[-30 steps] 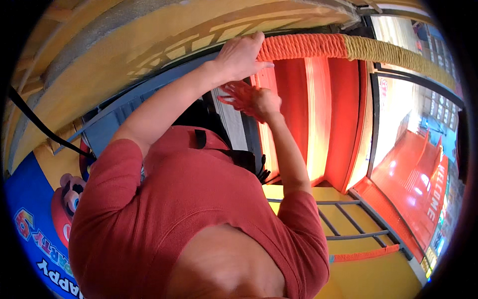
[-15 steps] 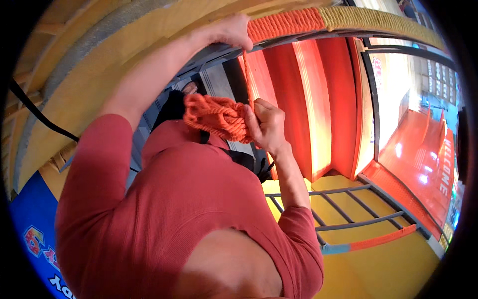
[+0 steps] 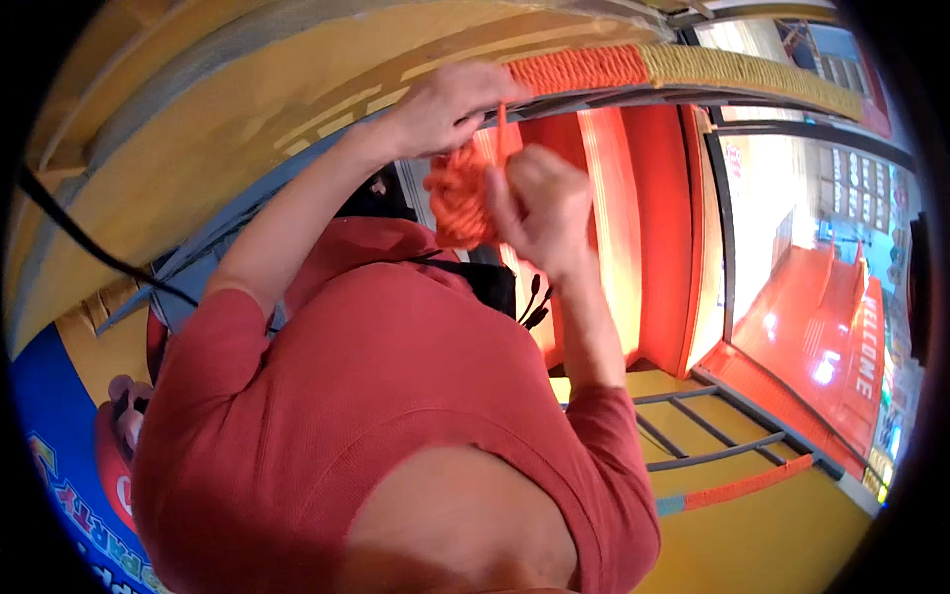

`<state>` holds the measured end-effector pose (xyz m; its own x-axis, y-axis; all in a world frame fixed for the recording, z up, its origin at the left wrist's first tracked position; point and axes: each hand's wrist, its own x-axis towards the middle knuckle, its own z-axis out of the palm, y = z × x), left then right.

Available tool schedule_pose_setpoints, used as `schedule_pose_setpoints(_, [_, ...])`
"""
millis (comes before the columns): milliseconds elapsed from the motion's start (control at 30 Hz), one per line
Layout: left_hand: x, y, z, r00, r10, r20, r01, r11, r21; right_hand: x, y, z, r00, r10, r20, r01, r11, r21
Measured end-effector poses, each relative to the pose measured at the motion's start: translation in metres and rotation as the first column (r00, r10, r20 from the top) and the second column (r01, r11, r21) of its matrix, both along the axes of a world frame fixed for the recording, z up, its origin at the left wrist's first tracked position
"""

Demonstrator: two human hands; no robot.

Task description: The person wraps an orange rope around a metal railing by hand, covering it tightly alongside existing orange and yellow rope wrapping.

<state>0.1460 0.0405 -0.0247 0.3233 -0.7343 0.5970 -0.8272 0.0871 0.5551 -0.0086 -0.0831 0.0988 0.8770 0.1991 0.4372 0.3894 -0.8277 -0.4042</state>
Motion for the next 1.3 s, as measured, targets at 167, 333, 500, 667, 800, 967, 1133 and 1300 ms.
schedule_pose_setpoints(167, [-0.019,0.032,0.011,-0.034,-0.306,-0.951,0.074,0.949,-0.308,0.079,0.000,0.016,0.993,0.072,0.094,-0.064,0.994,-0.083])
schedule_pose_setpoints(333, [-0.009,0.038,0.001,0.341,-0.135,-0.930,-0.534,0.787,-0.310,0.180,-0.005,-0.011,0.968,-0.149,-0.202,0.123,0.983,-0.136])
schedule_pose_setpoints(500, [-0.009,0.041,0.058,0.779,0.626,-0.043,-0.609,0.738,-0.292,0.261,-0.031,-0.088,0.783,-0.279,-0.555,0.349,0.937,0.021])
schedule_pose_setpoints(667, [-0.013,-0.011,0.009,0.817,0.570,-0.083,-0.576,0.814,-0.079,0.292,-0.082,-0.119,0.665,-0.308,-0.680,0.426,0.905,0.006])
schedule_pose_setpoints(800, [-0.016,-0.023,0.003,0.793,0.603,-0.088,-0.606,0.795,-0.017,0.271,-0.079,-0.083,0.570,-0.260,-0.779,0.449,0.893,0.030])
schedule_pose_setpoints(967, [-0.008,-0.046,-0.010,0.827,0.557,-0.079,-0.539,0.825,0.170,0.267,-0.102,-0.092,0.589,-0.264,-0.764,0.035,0.952,-0.303])
schedule_pose_setpoints(1133, [-0.005,-0.052,-0.017,0.813,0.543,-0.210,-0.469,0.824,0.319,0.233,-0.078,-0.048,0.679,-0.333,-0.655,-0.172,0.794,-0.583])
schedule_pose_setpoints(1300, [0.012,-0.039,-0.016,0.868,0.425,-0.258,-0.340,0.885,0.317,0.134,-0.066,-0.024,0.999,-0.017,0.029,0.021,0.988,-0.154])
